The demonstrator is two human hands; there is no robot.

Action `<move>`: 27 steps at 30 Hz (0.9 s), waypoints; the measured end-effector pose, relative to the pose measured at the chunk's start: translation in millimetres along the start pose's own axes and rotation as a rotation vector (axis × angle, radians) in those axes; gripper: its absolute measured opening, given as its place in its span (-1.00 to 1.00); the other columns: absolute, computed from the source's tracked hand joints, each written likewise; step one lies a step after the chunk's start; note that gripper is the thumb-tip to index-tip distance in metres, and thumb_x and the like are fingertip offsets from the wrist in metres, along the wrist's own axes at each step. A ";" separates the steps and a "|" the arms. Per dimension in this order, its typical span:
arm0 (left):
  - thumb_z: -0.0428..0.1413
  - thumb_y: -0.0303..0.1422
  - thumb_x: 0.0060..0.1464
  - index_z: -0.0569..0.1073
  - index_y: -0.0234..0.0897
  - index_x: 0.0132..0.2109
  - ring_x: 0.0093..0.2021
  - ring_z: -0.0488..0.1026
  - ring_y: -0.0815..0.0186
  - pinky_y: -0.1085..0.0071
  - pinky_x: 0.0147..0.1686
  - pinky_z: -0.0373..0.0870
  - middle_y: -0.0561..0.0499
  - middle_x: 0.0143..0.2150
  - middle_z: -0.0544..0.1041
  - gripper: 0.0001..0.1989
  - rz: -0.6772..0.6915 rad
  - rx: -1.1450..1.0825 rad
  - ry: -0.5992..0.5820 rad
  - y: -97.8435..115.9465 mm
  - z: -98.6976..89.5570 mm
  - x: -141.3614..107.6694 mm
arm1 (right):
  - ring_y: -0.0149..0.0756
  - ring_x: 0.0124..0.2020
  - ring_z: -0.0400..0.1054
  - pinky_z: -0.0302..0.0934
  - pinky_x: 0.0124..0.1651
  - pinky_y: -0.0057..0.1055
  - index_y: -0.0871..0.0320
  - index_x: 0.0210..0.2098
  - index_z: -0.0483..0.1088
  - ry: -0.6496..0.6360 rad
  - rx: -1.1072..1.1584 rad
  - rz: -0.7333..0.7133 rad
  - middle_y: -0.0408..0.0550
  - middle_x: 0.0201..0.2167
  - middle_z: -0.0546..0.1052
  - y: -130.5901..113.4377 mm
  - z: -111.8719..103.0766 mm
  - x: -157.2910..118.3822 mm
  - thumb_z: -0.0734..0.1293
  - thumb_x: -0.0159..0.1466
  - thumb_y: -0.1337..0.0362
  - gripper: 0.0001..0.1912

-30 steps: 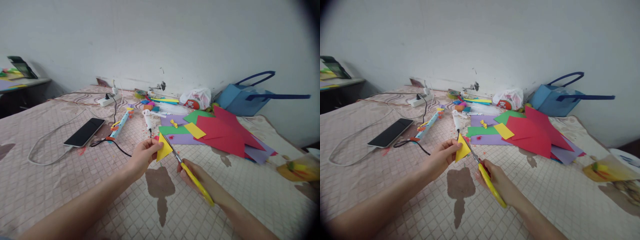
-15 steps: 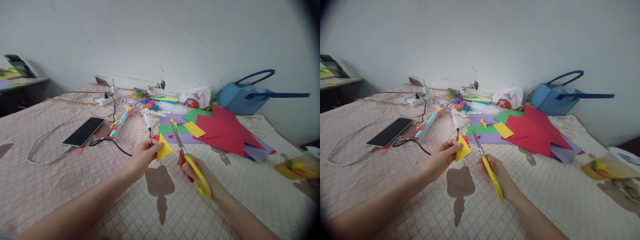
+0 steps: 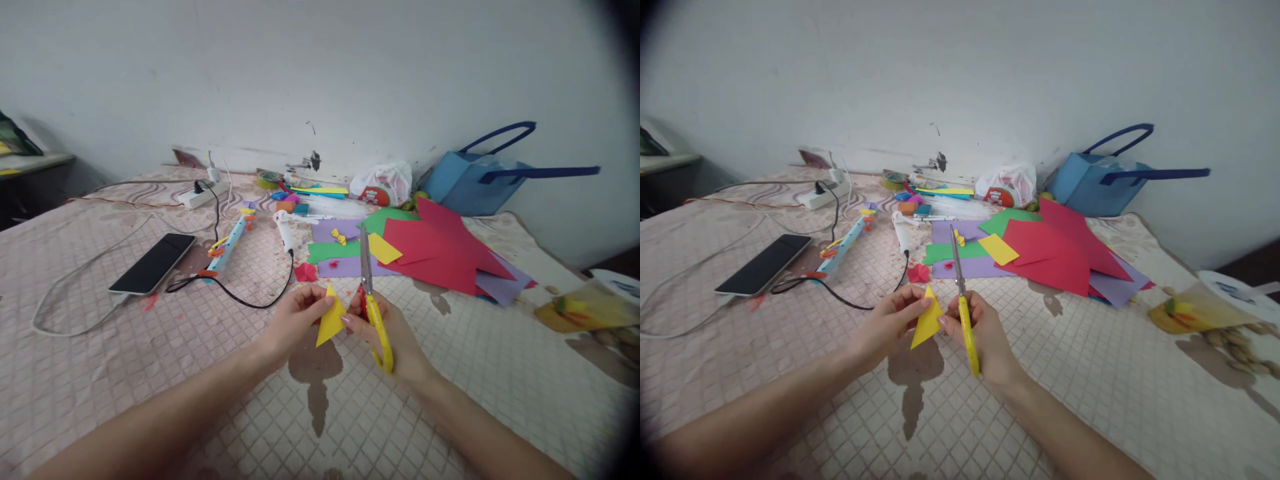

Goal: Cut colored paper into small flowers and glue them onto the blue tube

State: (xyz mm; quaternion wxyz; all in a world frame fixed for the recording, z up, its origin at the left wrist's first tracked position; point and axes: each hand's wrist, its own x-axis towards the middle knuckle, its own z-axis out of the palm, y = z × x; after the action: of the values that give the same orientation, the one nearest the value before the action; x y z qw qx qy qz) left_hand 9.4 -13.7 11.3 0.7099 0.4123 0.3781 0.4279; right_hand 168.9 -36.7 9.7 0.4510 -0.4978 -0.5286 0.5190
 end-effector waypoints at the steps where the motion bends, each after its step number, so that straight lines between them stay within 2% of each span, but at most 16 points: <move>1: 0.21 -0.27 -0.08 0.41 -0.32 -0.36 -0.42 0.38 0.43 0.49 -0.37 0.28 0.07 -0.43 0.44 -0.80 0.008 -0.001 -0.002 1.4 -0.6 0.4 | -0.42 -0.48 0.23 0.18 -0.37 -0.42 0.11 -0.36 0.18 -0.013 -0.016 -0.005 -0.24 -0.52 0.29 0.4 -0.2 -0.2 0.38 0.05 0.22 -0.72; 7: 0.19 -0.31 -0.05 0.41 -0.35 -0.42 -0.46 0.37 0.44 0.49 -0.37 0.29 0.05 -0.48 0.45 -0.82 0.022 0.044 0.048 5.3 -3.7 1.3 | -0.42 -0.48 0.21 0.16 -0.40 -0.43 0.11 -0.37 0.18 -0.037 -0.056 0.007 -0.24 -0.51 0.29 0.2 0.8 -1.2 0.37 0.06 0.23 -0.74; 12: 0.18 -0.31 -0.04 0.42 -0.36 -0.42 -0.45 0.38 0.43 0.49 -0.38 0.30 0.03 -0.47 0.46 -0.82 0.036 0.081 0.044 7.2 -4.7 1.2 | -0.43 -0.49 0.18 0.13 -0.43 -0.45 0.11 -0.41 0.16 -0.054 -0.086 -0.009 -0.25 -0.54 0.27 -0.4 1.5 -1.3 0.35 0.06 0.24 -0.77; 17: 0.17 -0.35 -0.05 0.39 -0.35 -0.53 -0.53 0.34 0.45 0.48 -0.41 0.29 0.06 -0.56 0.41 -0.81 0.057 0.092 0.060 12.7 -5.9 1.4 | -0.43 -0.51 0.16 0.11 -0.45 -0.45 0.10 -0.44 0.14 -0.068 -0.155 -0.002 -0.24 -0.55 0.25 -2.0 3.2 -2.1 0.33 0.07 0.23 -0.78; 19: 0.15 -0.31 -0.03 0.41 -0.35 -0.51 -0.49 0.37 0.42 0.46 -0.38 0.31 0.04 -0.52 0.43 -0.79 0.026 0.097 0.026 15.2 -7.0 1.3 | -0.42 -0.50 0.17 0.12 -0.44 -0.44 0.11 -0.43 0.15 -0.058 -0.145 0.005 -0.23 -0.55 0.27 -2.3 3.8 -2.2 0.33 0.06 0.23 -0.77; 23: 0.16 -0.21 -0.04 0.46 -0.34 -0.41 -0.39 0.43 0.34 0.41 -0.35 0.33 -0.03 -0.41 0.49 -0.75 -0.068 0.169 -0.114 16.5 -9.9 1.5 | -0.44 -0.51 0.18 0.14 -0.44 -0.45 0.11 -0.43 0.15 -0.048 -0.076 0.035 -0.24 -0.54 0.27 -2.3 2.7 -1.6 0.36 0.04 0.20 -0.74; 27: 0.23 -0.27 -0.14 0.45 -0.33 -0.49 -0.48 0.39 0.40 0.50 -0.45 0.26 0.00 -0.49 0.48 -0.79 -0.114 0.229 -0.155 12.3 -10.9 2.8 | -0.44 -0.52 0.20 0.15 -0.46 -0.45 0.11 -0.39 0.17 -0.039 -0.071 0.063 -0.23 -0.53 0.27 -1.0 -0.1 -0.4 0.37 0.03 0.17 -0.71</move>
State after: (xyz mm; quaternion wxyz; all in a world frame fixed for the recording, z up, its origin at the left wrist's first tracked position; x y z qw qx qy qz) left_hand -3.0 -4.6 18.0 0.7084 0.5003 0.3914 0.3076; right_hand 169.0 -37.0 10.8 0.4063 -0.5197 -0.5392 0.5235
